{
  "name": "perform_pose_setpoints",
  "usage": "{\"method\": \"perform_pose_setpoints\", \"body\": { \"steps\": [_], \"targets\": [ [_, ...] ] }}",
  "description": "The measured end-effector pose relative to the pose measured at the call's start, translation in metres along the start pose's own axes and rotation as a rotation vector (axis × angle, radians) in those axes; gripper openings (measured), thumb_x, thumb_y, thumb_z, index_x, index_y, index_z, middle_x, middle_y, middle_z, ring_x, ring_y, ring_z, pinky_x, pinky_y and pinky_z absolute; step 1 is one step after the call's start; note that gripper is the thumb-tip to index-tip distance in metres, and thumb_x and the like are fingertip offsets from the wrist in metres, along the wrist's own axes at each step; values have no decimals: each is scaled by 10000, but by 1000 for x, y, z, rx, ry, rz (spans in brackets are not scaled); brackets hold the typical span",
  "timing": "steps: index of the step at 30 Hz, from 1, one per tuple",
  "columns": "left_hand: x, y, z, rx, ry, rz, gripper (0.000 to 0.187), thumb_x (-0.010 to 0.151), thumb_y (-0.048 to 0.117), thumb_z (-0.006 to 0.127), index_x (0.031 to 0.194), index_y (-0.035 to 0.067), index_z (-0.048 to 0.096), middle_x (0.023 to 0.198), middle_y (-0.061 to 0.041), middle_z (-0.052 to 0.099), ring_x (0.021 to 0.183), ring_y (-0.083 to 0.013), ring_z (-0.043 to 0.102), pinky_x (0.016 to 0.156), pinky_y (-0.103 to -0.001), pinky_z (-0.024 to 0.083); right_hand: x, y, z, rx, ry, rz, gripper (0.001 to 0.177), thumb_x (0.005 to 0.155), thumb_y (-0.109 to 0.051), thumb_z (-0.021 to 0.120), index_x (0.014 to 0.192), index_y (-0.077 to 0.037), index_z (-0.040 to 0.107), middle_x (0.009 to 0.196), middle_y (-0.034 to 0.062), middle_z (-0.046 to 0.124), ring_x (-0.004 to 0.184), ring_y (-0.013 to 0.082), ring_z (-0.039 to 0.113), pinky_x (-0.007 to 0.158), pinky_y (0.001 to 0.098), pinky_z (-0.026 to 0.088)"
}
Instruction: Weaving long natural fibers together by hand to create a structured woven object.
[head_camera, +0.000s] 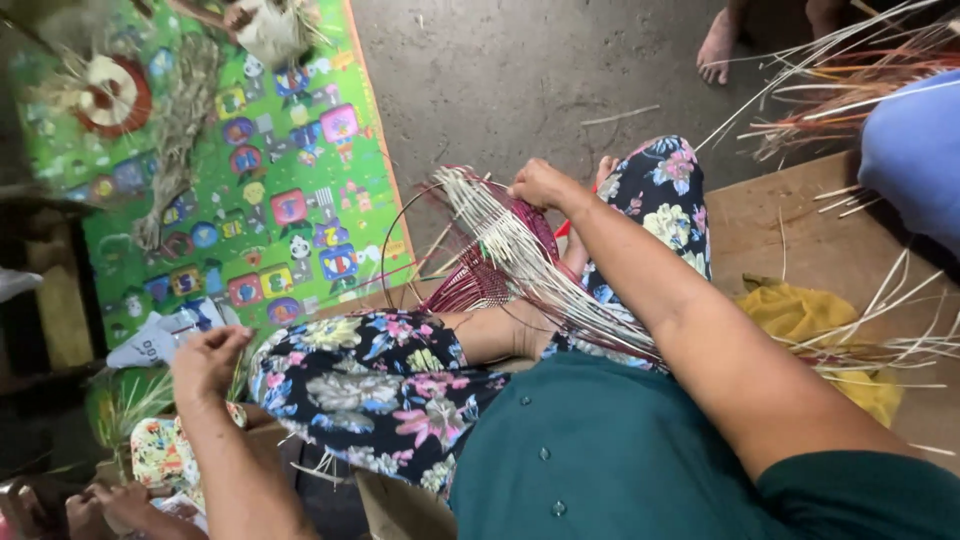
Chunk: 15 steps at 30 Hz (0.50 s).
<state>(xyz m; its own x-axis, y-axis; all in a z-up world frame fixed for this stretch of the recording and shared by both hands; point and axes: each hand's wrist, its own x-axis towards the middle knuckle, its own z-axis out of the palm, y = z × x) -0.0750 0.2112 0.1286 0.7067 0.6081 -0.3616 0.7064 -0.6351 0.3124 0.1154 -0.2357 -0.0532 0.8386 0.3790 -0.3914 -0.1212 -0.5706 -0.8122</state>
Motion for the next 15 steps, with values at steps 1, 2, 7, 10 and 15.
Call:
{"method": "perform_pose_setpoints", "body": {
  "steps": [1,2,7,10,15],
  "targets": [
    [21,-29,7,-3,7,6,198,756,234,671,903,102,661,677,-45,580,556,-160,450,547,-304,383,4,3,-4,-1,7,-7,204,687,-149,524,651,39,596,514,82,518,444,178,458,439,309,429],
    [36,-62,16,162,-99,271,246,748,214,580,951,92,649,825,-93,611,737,-252,509,662,-340,425,2,8,-4,4,-48,84,186,711,-170,547,713,3,617,526,107,549,422,188,518,398,295,445],
    [3,-57,23,-504,-217,-75,228,774,110,564,994,56,586,852,-39,571,676,-139,491,589,-251,405,-17,0,-18,-17,-152,154,192,725,-226,566,792,-61,638,534,114,585,406,181,588,356,284,459],
    [-22,-57,22,-185,-89,-138,236,725,259,613,922,133,645,870,-59,619,848,-309,555,756,-384,437,-21,-10,-21,8,-209,145,234,747,-239,530,904,-87,614,465,101,564,384,151,551,360,215,370],
    [-46,-46,33,-3,-152,-85,255,756,238,548,956,98,619,925,-79,606,913,-301,529,810,-360,406,-19,-10,-26,-30,-182,139,220,723,-303,557,857,-145,631,446,57,559,397,120,541,409,207,364]
  ]
}}
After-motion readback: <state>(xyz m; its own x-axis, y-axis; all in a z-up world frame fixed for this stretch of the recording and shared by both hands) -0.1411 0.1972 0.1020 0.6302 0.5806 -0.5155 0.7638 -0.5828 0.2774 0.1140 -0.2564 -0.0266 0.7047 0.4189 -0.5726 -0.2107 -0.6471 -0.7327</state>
